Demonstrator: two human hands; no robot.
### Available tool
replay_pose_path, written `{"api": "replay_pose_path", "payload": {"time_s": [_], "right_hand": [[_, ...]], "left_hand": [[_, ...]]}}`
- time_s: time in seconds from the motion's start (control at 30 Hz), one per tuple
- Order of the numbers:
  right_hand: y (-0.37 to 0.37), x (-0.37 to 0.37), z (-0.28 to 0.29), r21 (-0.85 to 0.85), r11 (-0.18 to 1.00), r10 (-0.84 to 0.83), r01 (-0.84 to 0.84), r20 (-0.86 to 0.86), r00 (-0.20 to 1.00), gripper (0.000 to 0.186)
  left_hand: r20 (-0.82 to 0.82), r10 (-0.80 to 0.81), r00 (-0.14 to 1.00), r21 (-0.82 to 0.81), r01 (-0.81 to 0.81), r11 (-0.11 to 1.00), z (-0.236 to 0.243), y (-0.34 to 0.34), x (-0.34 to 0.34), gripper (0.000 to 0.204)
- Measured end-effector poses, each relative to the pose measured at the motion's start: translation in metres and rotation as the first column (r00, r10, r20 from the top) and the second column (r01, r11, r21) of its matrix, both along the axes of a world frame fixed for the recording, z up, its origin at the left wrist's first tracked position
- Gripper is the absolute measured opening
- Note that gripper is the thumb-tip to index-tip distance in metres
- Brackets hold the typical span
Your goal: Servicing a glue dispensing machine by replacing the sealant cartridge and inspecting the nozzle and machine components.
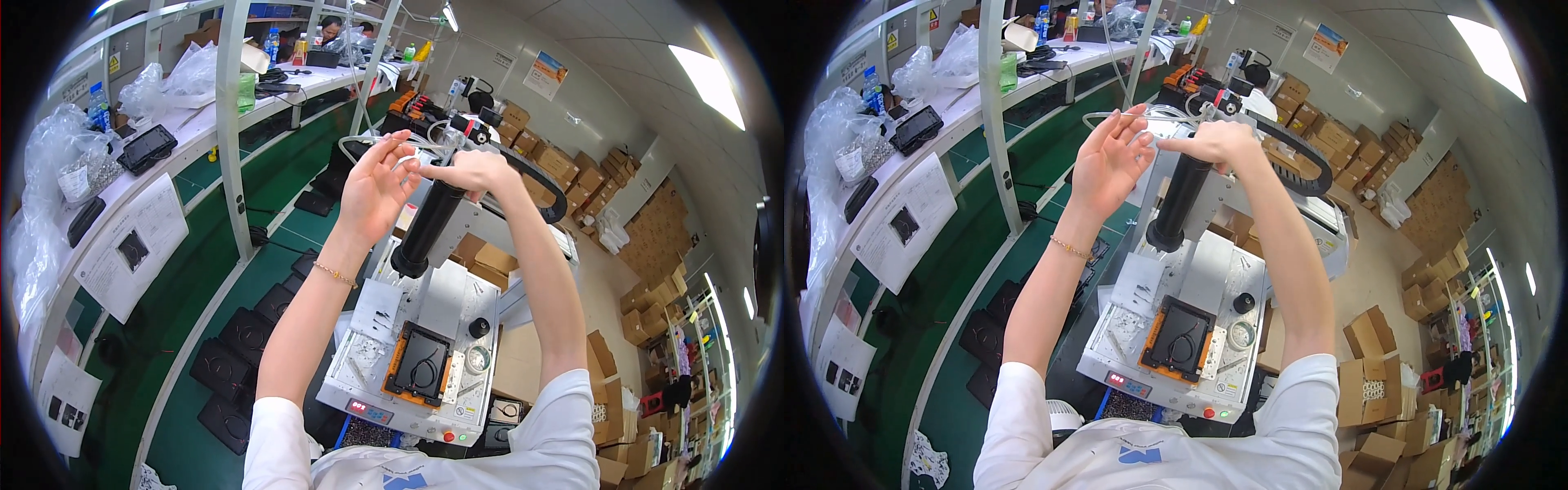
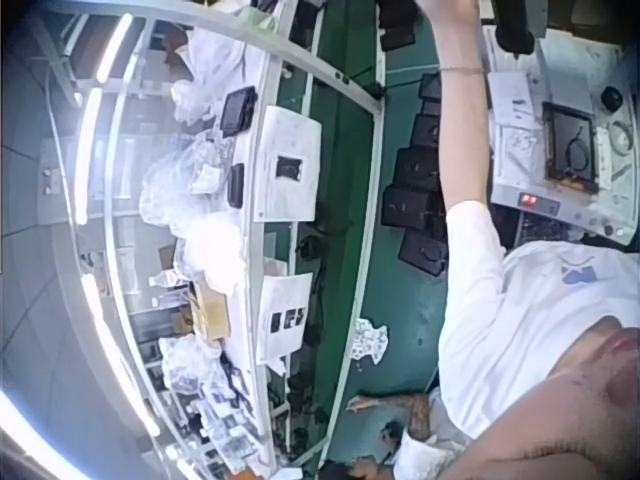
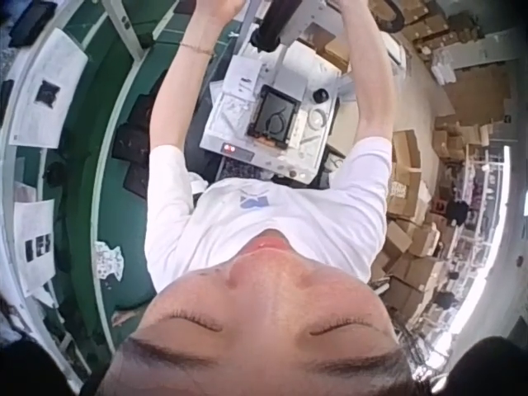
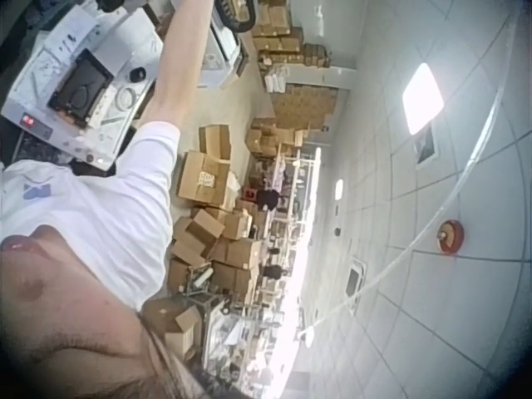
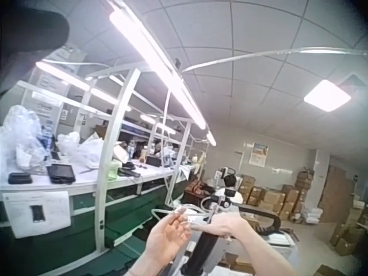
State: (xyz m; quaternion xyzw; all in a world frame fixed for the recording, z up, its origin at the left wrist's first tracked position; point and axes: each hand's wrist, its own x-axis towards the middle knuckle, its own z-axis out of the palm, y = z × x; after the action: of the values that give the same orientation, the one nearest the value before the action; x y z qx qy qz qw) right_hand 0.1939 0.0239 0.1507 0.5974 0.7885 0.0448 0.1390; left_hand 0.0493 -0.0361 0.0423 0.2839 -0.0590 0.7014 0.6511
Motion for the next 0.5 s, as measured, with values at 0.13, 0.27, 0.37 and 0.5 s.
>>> {"api": "replay_pose_path", "payload": {"time_s": [0.13,0.27,0.37,0.5], "right_hand": [[0.015,0.004,-0.004,0.137,0.991,-0.01,0.007,0.019,1.0,0.081],[0.019,0.015,0.004,0.077,0.991,0.108,-0.112,0.064,0.992,0.071],[0.017,0.009,-0.004,0.126,0.984,0.118,-0.123,0.051,0.992,0.067],[0.013,0.02,-0.001,0.089,0.989,0.119,-0.115,-0.047,0.992,0.075]], "left_hand": [[-0.016,-0.022,1.0,0.004,0.022,1.0,-0.003,0.001,0.0,0.031],[-0.008,-0.03,1.0,0.01,0.03,0.999,-0.005,0.002,0.004,0.031],[-0.003,-0.021,1.0,0.005,0.021,1.0,-0.007,0.003,0.002,0.032],[-0.006,-0.017,1.0,0.001,0.017,1.0,-0.01,0.003,0.002,0.032]]}}
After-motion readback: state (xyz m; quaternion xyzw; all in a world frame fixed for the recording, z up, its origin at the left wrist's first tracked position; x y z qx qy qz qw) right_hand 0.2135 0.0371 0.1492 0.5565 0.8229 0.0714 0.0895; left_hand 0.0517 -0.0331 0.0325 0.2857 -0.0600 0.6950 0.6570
